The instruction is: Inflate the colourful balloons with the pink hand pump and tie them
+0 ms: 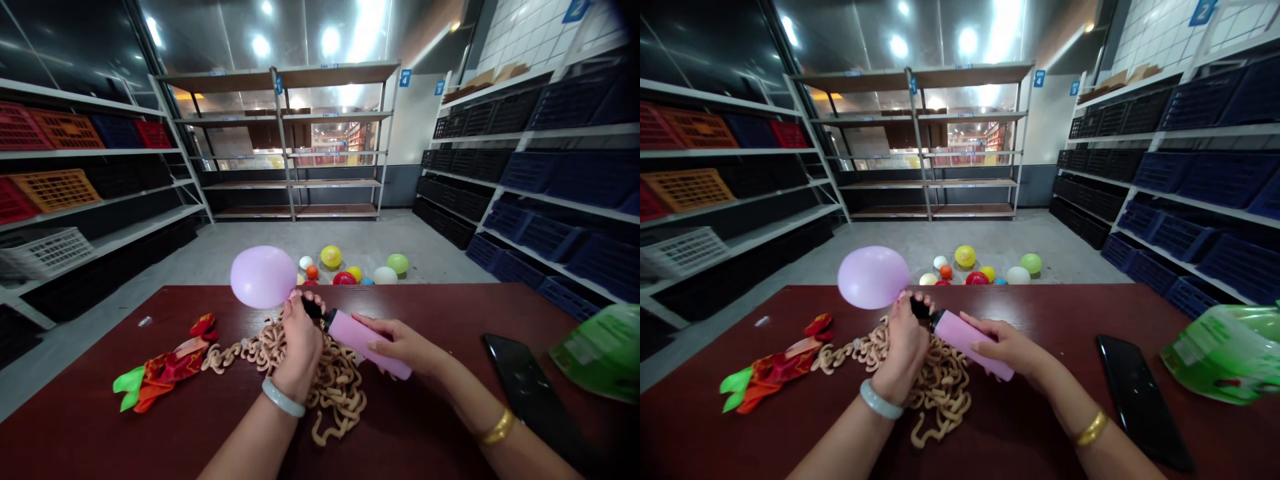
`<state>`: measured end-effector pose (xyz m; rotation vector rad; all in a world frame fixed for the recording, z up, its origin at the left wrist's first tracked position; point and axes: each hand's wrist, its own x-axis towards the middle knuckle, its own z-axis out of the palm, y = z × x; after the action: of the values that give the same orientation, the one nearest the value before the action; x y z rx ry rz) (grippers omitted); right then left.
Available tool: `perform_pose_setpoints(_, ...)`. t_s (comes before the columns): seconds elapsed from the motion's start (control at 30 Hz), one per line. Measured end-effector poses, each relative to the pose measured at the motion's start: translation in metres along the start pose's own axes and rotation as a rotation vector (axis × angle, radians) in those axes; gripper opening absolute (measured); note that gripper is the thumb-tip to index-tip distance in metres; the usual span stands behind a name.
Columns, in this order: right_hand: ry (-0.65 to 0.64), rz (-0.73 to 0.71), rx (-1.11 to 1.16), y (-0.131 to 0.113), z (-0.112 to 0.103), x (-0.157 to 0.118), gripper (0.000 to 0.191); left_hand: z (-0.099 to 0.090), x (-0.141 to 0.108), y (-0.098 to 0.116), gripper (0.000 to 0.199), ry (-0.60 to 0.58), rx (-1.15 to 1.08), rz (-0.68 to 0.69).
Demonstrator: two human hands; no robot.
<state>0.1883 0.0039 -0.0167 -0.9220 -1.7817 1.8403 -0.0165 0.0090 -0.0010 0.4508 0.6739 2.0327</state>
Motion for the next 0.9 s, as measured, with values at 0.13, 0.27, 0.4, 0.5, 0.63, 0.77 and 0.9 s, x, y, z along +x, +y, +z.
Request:
perform_pose_setpoints(0.13, 0.004, 0.022, -0.013, 0.001, 0.003, 0.002, 0.08, -0.002, 0.007, 0.006, 0.021, 0.028, 0.035, 0.016)
perform_pose_setpoints(0.27, -0.05, 0.05, 0.036, 0.0, -0.005, -0.002, 0.082, -0.017, 0.037, 0.032, 0.016, 0.067, 0.047, 0.114)
perform_pose_setpoints(0.4, -0.093, 0.1, 0.027, -0.005, -0.02, -0.01, 0.083, -0.034, 0.062, 0.065, 0.019, 0.145, 0.032, 0.171)
perform_pose_setpoints(0.5, -0.112, 0.118, -0.05, -0.006, -0.032, -0.014, 0.085, -0.037, 0.067, 0.074, 0.021, 0.115, 0.034, 0.202)
perform_pose_setpoints(0.63, -0.084, 0.026, -0.307, -0.009, -0.038, -0.015, 0.083, -0.025, 0.053, 0.057, 0.023, 0.075, 0.038, 0.222)
perform_pose_setpoints(0.77, -0.106, -0.079, -0.458, -0.016, -0.029, -0.012, 0.073, -0.007, 0.024, 0.023, 0.024, 0.033, 0.028, 0.157)
perform_pose_setpoints(0.9, -0.039, -0.11, -0.574, -0.018, -0.016, -0.009, 0.066, 0.004, -0.007, -0.007, 0.025, -0.024, 0.032, 0.043)
